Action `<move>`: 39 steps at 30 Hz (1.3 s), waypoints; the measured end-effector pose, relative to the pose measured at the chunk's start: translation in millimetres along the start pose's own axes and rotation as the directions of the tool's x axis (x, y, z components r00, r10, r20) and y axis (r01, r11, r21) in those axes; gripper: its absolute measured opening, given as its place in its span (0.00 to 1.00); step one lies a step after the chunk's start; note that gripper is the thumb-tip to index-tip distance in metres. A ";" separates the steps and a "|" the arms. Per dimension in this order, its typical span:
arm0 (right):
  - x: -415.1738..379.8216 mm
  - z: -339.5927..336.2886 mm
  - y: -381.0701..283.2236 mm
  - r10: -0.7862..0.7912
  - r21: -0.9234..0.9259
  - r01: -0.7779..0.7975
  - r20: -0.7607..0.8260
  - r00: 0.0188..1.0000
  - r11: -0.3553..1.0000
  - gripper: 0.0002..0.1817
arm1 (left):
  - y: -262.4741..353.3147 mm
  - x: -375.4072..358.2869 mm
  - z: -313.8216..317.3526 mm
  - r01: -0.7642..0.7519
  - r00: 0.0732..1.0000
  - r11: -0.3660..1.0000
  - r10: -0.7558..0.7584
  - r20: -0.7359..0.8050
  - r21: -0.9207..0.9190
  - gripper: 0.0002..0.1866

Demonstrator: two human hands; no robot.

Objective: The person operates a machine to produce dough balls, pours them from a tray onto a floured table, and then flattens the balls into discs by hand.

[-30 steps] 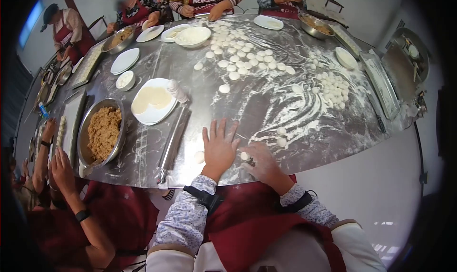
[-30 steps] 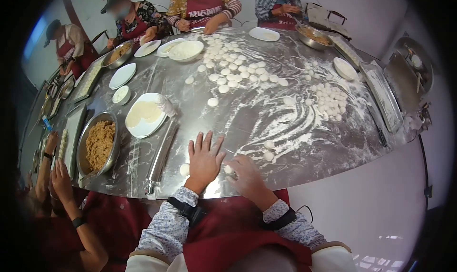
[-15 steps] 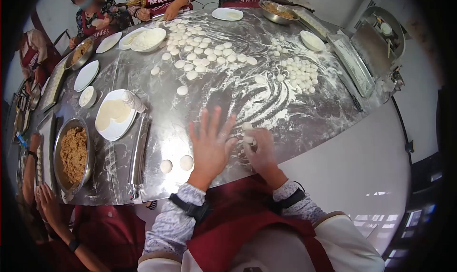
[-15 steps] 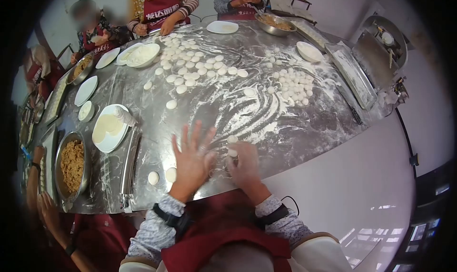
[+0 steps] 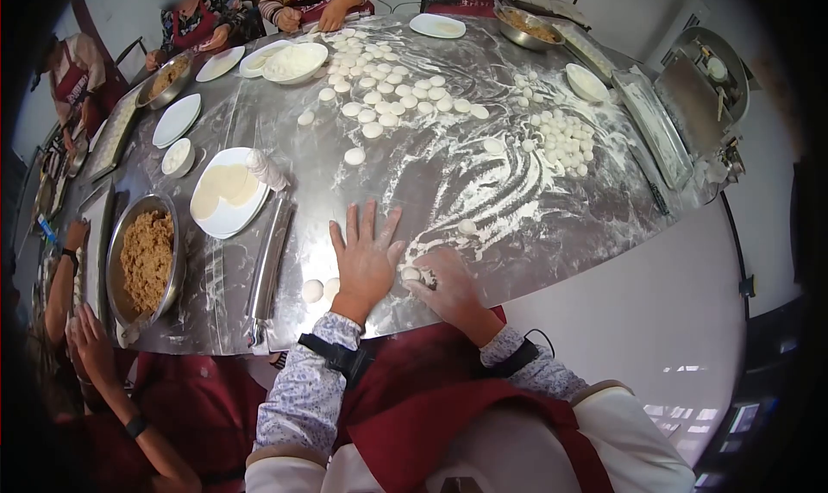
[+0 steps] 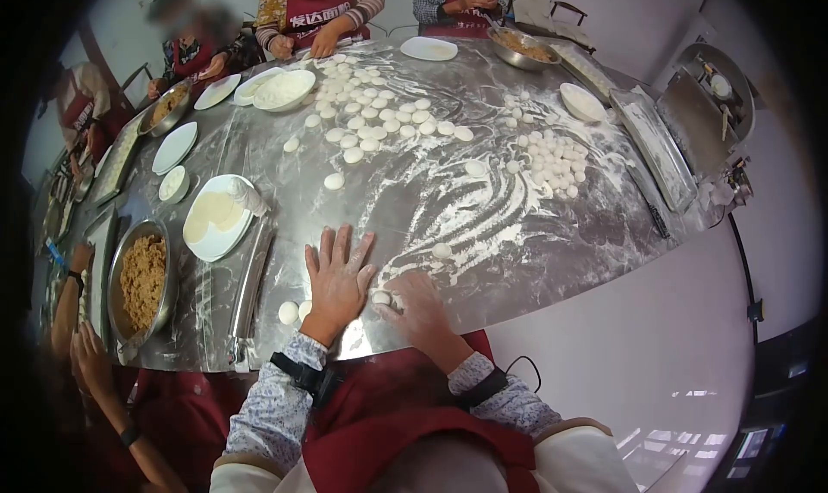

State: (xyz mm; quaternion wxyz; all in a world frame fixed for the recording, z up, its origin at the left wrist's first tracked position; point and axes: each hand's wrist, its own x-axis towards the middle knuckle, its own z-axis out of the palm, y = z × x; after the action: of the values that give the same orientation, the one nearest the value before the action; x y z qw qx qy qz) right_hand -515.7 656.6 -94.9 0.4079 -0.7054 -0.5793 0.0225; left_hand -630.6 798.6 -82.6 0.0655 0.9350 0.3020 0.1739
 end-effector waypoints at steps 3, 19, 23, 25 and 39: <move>2.5 -18.1 10.6 0.183 0.109 -0.171 -0.114 0.976 0.979 0.18 | 34.7 14.0 -31.9 -0.033 0.994 0.994 0.022 -0.103 -0.106 0.34; 13.0 -19.0 35.3 0.109 0.018 -0.108 -0.093 0.990 0.994 0.15 | 7.3 10.5 23.2 -0.023 1.000 1.000 0.023 0.004 0.014 0.34; 11.1 -10.2 22.5 0.080 -0.067 -0.087 -0.103 0.991 0.994 0.17 | 5.2 13.7 14.8 0.012 1.000 0.999 -0.013 0.028 0.035 0.33; 12.1 -16.8 17.7 0.109 -0.002 -0.110 -0.113 0.988 0.994 0.16 | 14.2 20.6 7.5 0.021 0.999 0.999 -0.022 0.046 0.037 0.33; 99.3 -164.0 185.6 0.293 -0.151 -0.331 -0.227 0.929 0.931 0.24 | 93.5 55.5 41.3 -0.261 0.964 0.957 0.266 0.023 -0.128 0.32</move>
State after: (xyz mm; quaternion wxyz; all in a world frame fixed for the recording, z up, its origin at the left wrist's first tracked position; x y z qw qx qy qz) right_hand -252.2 650.2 -53.5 0.3875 -0.8225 -0.4147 -0.0382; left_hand -522.8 754.8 -84.0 0.1056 0.9644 0.1618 0.1808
